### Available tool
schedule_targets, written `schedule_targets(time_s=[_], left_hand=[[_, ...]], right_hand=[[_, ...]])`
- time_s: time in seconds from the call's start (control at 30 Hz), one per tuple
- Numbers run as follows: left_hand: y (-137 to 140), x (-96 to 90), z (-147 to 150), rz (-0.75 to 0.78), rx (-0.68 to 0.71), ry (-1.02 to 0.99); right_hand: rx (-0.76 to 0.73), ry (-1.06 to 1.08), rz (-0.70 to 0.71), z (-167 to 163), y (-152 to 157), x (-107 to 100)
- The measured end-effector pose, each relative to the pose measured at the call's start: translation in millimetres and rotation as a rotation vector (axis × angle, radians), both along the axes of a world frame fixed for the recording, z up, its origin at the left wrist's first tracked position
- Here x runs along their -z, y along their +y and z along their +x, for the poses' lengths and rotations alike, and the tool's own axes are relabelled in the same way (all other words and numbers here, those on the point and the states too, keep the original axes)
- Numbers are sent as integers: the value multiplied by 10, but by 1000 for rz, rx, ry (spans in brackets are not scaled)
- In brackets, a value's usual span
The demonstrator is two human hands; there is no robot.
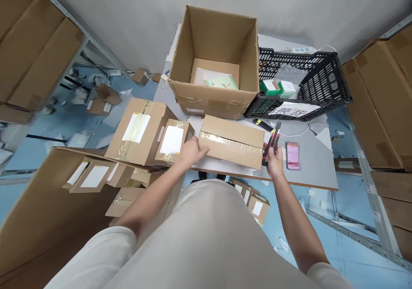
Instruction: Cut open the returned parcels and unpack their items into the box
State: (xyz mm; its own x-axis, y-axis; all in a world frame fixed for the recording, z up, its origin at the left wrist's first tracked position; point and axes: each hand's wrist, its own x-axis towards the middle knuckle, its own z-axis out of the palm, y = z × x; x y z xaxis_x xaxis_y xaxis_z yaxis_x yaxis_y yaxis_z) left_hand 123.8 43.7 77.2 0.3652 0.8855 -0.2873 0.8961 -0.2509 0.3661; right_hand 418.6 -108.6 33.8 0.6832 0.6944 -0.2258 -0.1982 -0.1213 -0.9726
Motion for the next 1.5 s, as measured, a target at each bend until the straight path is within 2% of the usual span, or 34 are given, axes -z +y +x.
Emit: schedule_targets(time_s=[0.07,0.17,0.23,0.33,0.43,0.77,0.9,1.1,1.23,1.5], left_hand=[[-149,3,-69,29,-9,-21],[-202,33,-66,199,33,-94],[-152,50,7,269,139,-106],[-65,69,151,272,317,-82],[-46,95,248,259,388,-32],[-95,112,249,255,402,36],[-108,107,251,250,407,38],[-115,94,278,185,323,79],[-108,81,295,150,325,90],[-92,115,313,151,337,87]], right_hand=[[-58,-29,2,136,124,-10],[-130,-127,-82,248,118,-49],[-160,-190,-185,290,-21,-74],[-215,-226,-322,317,-309,-86],[-275,-209,-352,291,-511,-80],[-265,-108,-365,176,-653,-166],[-379,-100,-389,281,-645,-227],[-589,-247,-517,616,-636,-341],[-718,-251,-552,737,-657,-407],[-652,-103,-520,478,-733,-395]])
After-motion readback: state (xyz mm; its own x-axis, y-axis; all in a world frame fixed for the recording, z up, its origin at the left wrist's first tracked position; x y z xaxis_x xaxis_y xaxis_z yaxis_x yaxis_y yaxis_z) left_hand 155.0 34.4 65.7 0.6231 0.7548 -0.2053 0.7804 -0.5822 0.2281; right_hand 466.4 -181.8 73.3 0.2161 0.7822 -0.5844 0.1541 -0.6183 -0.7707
